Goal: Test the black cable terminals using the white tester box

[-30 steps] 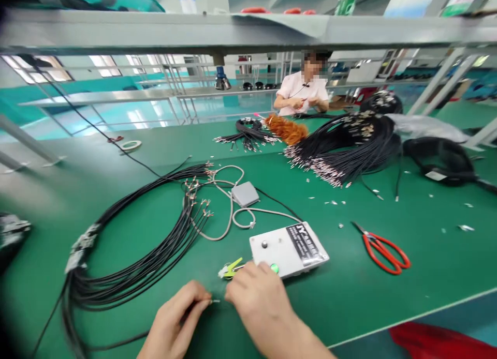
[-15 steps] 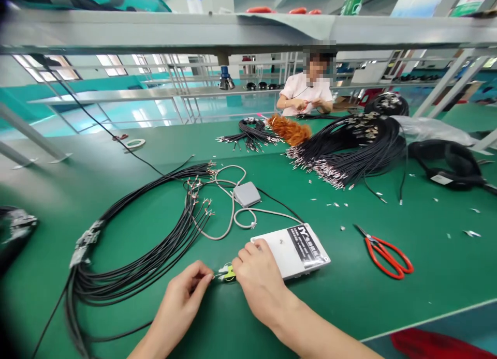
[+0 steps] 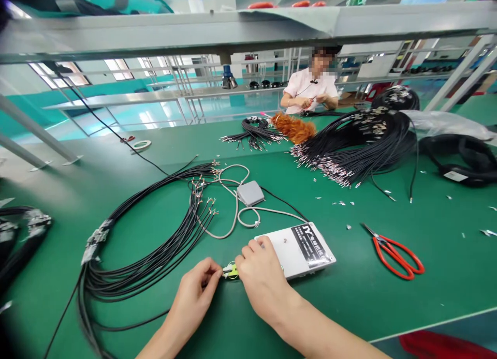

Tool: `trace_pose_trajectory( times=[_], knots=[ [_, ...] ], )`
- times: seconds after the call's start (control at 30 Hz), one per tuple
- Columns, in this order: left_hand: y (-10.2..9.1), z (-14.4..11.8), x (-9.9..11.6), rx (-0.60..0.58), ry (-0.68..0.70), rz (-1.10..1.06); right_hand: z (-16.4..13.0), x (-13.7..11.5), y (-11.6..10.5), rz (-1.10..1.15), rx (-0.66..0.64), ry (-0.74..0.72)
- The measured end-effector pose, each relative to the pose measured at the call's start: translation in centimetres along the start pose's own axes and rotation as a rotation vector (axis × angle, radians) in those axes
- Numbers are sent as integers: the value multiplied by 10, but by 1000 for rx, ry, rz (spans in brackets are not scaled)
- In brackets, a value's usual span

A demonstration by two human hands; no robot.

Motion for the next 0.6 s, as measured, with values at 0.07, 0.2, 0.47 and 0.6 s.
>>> trace_pose_trajectory(
  times=[0.07,0.2,0.47,0.6],
  knots=[
    [0,0,0,-2,0,1,1,-1,2,-4,-24,6],
    [0,-1,0,-2,0,7,2,-3,5,-8,-44,17],
    [-1,0,2,-6,7,-6,-12,6,-21,88,51,-7],
    [-3,-1,4,-8,7,-11,-72,44,-56,269,468,105]
  ],
)
Point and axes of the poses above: each hand's wrist, its own z-axis towards the middle knuckle, its own y-axis out of the palm, x = y × z, the point moved 10 cm from there along z, towards the middle knuckle, and after that the axes turned 9 degrees about -x, right-handed, at the moved point
